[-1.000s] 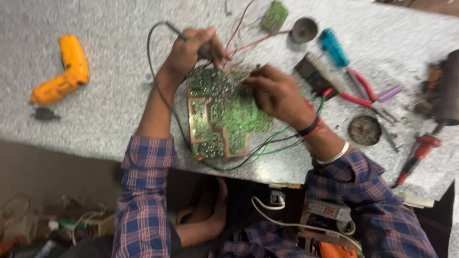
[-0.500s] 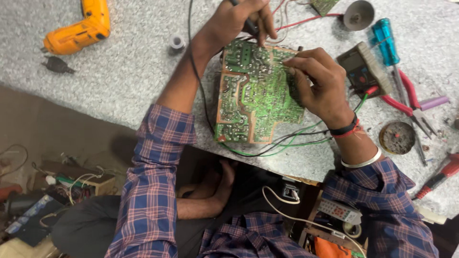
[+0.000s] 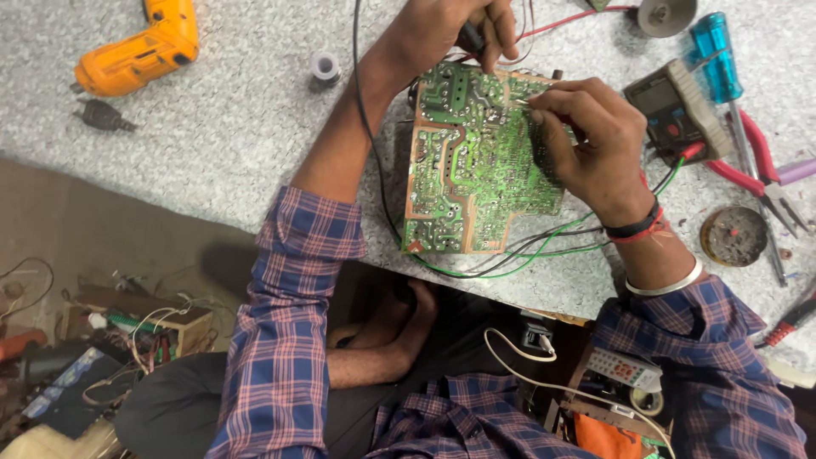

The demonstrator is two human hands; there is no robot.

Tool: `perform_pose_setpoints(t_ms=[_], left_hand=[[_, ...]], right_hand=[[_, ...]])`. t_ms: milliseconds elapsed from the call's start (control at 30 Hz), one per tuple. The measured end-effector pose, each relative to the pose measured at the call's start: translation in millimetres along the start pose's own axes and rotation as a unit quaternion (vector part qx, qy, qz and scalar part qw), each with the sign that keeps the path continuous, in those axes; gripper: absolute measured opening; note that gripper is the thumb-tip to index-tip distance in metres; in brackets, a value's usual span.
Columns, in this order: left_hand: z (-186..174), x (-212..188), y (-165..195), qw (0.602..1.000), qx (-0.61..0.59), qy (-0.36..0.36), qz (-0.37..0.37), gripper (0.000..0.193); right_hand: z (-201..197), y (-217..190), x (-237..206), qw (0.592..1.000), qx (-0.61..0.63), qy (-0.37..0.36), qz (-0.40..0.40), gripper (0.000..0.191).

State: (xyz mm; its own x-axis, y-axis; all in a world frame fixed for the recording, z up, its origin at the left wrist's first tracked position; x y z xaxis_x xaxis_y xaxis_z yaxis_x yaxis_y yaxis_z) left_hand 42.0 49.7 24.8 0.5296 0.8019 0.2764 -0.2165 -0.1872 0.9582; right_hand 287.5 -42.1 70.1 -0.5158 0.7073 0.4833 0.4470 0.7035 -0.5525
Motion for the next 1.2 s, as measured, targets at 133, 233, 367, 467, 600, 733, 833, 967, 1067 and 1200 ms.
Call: perform_pose_setpoints(t_ms=[133, 233, 367, 467, 600, 733, 833, 967, 1067, 1200], left_hand=[[3, -4, 6, 1.000, -0.004, 0.025, -0.003, 0.051], [4, -5, 8, 1.000, 0.013, 0.027, -0.005, 0.053], [2, -5, 7, 1.000, 0.025, 0.004, 0.003, 0.050], [1, -5, 4, 1.000, 0.005, 0.004, -0.004, 0.050], [-1, -6, 0, 1.000, 0.009, 0.007, 0.002, 0.049], [-4, -6, -3, 1.000, 0.013, 0.003, 0.007, 0.050], [-4, -7, -6, 1.000, 0.016, -0.004, 0.013, 0.052], [-4, -10, -7, 1.000, 0.006, -0.001, 0.000, 0.063], [-4, -11, -6, 1.000, 0.009, -0.002, 0.007, 0.065], [-3, -11, -2, 1.000, 0.019, 0.001, 0.020, 0.063]], right_hand=[[1, 2, 0, 1.000, -0.018, -0.008, -0.001, 0.012], [2, 0, -1, 1.000, -0.025, -0.013, -0.009, 0.013], [0, -2, -1, 0.999, -0.037, -0.011, -0.026, 0.014], [0, -3, -2, 0.999, -0.036, -0.015, -0.018, 0.014], [2, -3, -3, 0.999, -0.032, -0.014, -0.022, 0.012], [-2, 6, -4, 0.999, -0.028, -0.002, -0.015, 0.009], [-18, 24, -1, 0.998, -0.031, 0.044, 0.042, 0.007], [-27, 44, 4, 0.990, 0.016, 0.101, 0.097, 0.008], [-23, 45, 1, 0.991, 0.038, 0.090, 0.094, 0.014], [-21, 42, -4, 0.993, 0.020, 0.055, 0.099, 0.014]])
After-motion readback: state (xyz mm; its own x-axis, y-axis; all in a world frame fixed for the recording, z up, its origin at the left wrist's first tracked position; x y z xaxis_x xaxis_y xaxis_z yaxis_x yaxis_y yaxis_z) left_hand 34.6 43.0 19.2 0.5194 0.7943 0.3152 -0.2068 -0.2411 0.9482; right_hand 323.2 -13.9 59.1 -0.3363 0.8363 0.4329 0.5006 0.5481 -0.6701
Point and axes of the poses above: each hand's wrist, its own x-axis towards the middle knuckle, its own z-axis out of the palm, y = z × x, the point moved 2 cm from there along x, towards the middle knuckle, and after that the axes turned 2 degrees about z, right-handed, at the moved point
